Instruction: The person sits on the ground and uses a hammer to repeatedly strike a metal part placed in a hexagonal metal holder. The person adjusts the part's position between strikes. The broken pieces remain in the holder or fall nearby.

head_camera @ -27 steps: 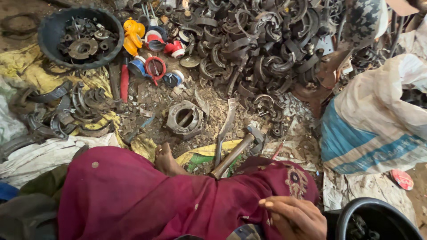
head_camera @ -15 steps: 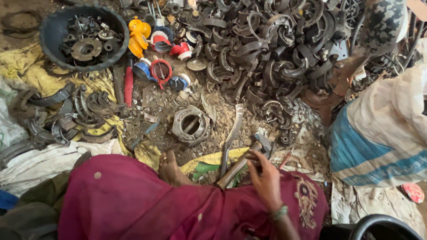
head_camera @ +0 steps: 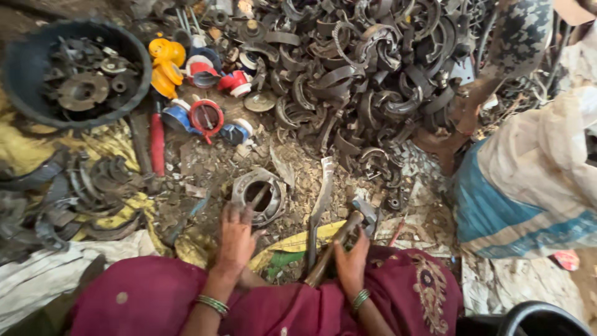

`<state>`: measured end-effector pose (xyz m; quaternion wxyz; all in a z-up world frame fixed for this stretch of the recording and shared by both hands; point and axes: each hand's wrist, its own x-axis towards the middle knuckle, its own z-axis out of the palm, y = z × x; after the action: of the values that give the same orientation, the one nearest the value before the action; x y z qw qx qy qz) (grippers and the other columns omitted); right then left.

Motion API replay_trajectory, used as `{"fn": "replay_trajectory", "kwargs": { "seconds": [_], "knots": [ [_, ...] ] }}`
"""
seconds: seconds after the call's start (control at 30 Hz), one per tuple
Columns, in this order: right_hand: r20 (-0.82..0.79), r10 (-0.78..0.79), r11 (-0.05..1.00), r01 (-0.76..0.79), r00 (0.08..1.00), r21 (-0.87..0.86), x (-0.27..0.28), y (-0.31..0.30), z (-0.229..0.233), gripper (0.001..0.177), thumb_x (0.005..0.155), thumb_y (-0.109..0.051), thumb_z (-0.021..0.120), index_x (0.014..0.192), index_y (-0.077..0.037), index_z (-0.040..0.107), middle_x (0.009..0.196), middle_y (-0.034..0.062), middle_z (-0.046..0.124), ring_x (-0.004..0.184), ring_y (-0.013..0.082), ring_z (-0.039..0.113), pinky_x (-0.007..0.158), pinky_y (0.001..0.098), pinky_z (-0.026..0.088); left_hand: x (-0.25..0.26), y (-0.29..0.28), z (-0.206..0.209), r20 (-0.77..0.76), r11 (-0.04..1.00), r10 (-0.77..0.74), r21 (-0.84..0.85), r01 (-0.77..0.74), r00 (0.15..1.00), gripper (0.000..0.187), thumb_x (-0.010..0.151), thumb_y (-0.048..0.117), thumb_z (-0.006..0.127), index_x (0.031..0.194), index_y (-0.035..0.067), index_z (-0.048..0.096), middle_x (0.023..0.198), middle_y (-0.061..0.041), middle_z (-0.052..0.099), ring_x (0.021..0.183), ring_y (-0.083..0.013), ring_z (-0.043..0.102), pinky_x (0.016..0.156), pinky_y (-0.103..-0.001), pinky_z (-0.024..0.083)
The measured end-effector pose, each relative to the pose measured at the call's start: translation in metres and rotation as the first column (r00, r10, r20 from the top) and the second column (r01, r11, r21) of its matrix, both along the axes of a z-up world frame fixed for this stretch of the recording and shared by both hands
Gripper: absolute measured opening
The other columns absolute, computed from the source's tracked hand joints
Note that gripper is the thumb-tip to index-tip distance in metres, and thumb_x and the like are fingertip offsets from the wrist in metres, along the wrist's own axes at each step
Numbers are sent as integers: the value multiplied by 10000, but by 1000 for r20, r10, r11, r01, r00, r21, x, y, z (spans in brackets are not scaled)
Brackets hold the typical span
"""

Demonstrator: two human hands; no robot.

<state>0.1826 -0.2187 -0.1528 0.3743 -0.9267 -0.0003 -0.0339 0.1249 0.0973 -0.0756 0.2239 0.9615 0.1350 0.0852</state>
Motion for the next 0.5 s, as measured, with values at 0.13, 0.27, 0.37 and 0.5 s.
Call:
{"fn": "replay_trajectory", "kwargs": {
  "seconds": [0.13, 0.27, 0.37, 0.5],
  "knots": [
    [26, -5, 994, 8, 1000, -108, -3, 12, 3, 863, 835, -252, 789, 1501, 28, 316, 1435, 304, 395, 1337, 452, 419, 1124, 490, 388, 10, 10, -17, -122, 997, -60, -62, 53, 991, 1105, 683, 525, 831, 1603, 136, 358, 1530, -200, 410, 1375, -385, 368, 1177, -540, 265],
    [-15, -63, 997, 62, 998, -51, -2, 14, 15, 875, 822, -242, 791, 1509, 9, 312, 1438, 317, 363, 1308, 456, 436, 1096, 501, 413, 16, 2, -30, -267, 991, -136, -23, 135, 954, 932, 765, 516, 821, 1483, 64, 434, 1460, -184, 468, 1374, -373, 404, 1187, -530, 267],
    [114, 27, 984, -6, 993, -177, -9, 30, 24, 793, 828, -193, 777, 1480, 10, 372, 1441, 307, 382, 1318, 461, 418, 1079, 516, 414, 12, 1, -48, -136, 992, -107, 47, 114, 985, 743, 771, 371, 823, 1394, 72, 551, 1364, -187, 542, 1342, -383, 447, 1148, -528, 305],
    [-39, 223, 943, -225, 974, -246, -17, 59, 35, 565, 909, -224, 715, 1410, -67, 507, 1419, 171, 524, 1301, 348, 528, 1066, 458, 511, 10, 0, -69, -28, 996, -86, 4, 86, 996, 556, 774, 276, 803, 1279, 99, 656, 1295, -175, 589, 1259, -365, 508, 1101, -503, 366]
  ]
}}
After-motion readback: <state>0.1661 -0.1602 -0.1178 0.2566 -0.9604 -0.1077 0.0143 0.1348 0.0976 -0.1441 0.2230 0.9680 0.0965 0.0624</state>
